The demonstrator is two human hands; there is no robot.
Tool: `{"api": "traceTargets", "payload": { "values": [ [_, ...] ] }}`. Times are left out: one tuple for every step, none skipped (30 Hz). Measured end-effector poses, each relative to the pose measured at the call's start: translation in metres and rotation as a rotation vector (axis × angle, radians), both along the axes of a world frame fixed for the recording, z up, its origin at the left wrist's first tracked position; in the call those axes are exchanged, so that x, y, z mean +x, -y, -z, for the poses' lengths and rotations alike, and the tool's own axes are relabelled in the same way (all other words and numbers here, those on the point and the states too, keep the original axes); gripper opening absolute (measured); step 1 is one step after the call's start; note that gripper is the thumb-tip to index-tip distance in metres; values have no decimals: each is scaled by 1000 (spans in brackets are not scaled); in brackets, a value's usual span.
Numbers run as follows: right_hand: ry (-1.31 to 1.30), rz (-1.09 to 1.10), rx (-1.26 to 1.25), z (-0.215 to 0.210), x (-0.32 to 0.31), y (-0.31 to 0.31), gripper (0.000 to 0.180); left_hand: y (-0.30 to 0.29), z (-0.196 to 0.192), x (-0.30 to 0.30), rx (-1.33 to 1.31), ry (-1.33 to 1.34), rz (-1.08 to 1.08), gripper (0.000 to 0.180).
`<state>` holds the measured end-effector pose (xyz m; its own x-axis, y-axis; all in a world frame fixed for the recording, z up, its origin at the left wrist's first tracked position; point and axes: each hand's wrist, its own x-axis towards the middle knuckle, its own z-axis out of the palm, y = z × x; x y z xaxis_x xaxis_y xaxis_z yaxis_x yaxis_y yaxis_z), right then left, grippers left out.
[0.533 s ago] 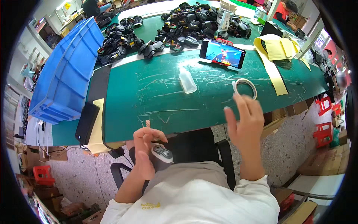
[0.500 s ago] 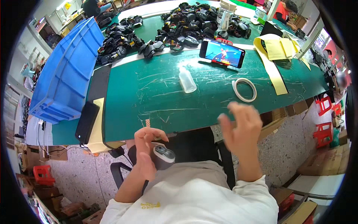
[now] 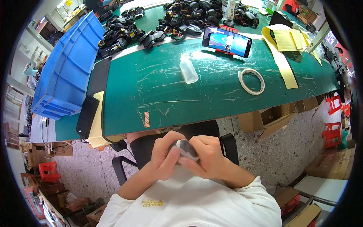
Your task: The person applies glue to the internal components of a device with a squeeze bottle, joins the two halves together, and wraps adhesive tape around the seam of the assembled device.
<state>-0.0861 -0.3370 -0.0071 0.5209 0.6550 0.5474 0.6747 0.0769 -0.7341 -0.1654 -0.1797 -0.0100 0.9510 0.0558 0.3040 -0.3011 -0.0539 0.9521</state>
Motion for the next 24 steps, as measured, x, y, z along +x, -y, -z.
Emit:
{"api": "traceTargets", "payload": {
  "values": [
    [-7,-1,-1,0,0,2,39,1,1,-1,-28,-72,2,31],
    [-10,-54,19,-1,2,5,43,3,-1,3,-109,-47,62,29],
    [-13,-108,39,-1,3,7,47,1,-3,3,-110,-49,60,29],
    [-16,-110,39,1,5,10,47,-1,-5,1,-99,-107,105,30],
    [-21,-164,44,4,6,12,49,-2,-6,1,-87,-163,152,31],
    [-26,-218,50,6,7,14,52,-2,-8,1,-87,-164,152,31],
    [-27,-219,50,7,7,14,52,-2,-10,2,-142,-190,214,32],
    [-27,-259,81,9,7,15,52,-2,-11,2,-197,-216,277,33],
    [-26,-299,113,9,7,15,51,-2,-13,2,-197,-216,276,33],
    [-25,-300,113,10,5,15,51,-3,-15,2,-215,-242,332,35],
    [8,-303,136,10,3,16,50,-4,-16,2,-233,-267,389,38],
    [42,-305,158,10,2,15,48,-4,-17,1,-235,-278,402,40],
    [44,-306,158,10,1,14,48,-4,-17,1,-235,-276,401,40],
    [23,-367,197,11,0,13,45,-5,-18,0,-263,-285,447,41],
    [3,-428,235,12,0,13,43,-6,-18,-1,-290,-293,492,42],
    [6,-431,234,15,3,14,43,-8,-18,-3,-281,-264,498,37],
    [-65,-468,192,17,8,16,37,-5,-17,-6,-283,-260,496,37],
    [-135,-504,150,17,11,17,31,-1,-17,-10,-167,-151,351,33],
    [-131,-506,146,14,9,18,31,1,-17,-13,-51,-42,204,30],
    [-194,-389,169,9,5,21,29,1,-17,-11,-55,-36,207,30],
    [-254,-270,192,5,1,23,29,-1,-19,-9,129,19,167,28],
    [-158,-179,167,3,-3,20,35,-2,-20,-6,313,75,124,26],
    [-151,-180,165,1,-9,17,35,-3,-23,-5,500,131,74,26],
    [1,-66,125,1,-16,13,33,1,-11,-4,365,160,78,29]
  ]
}}
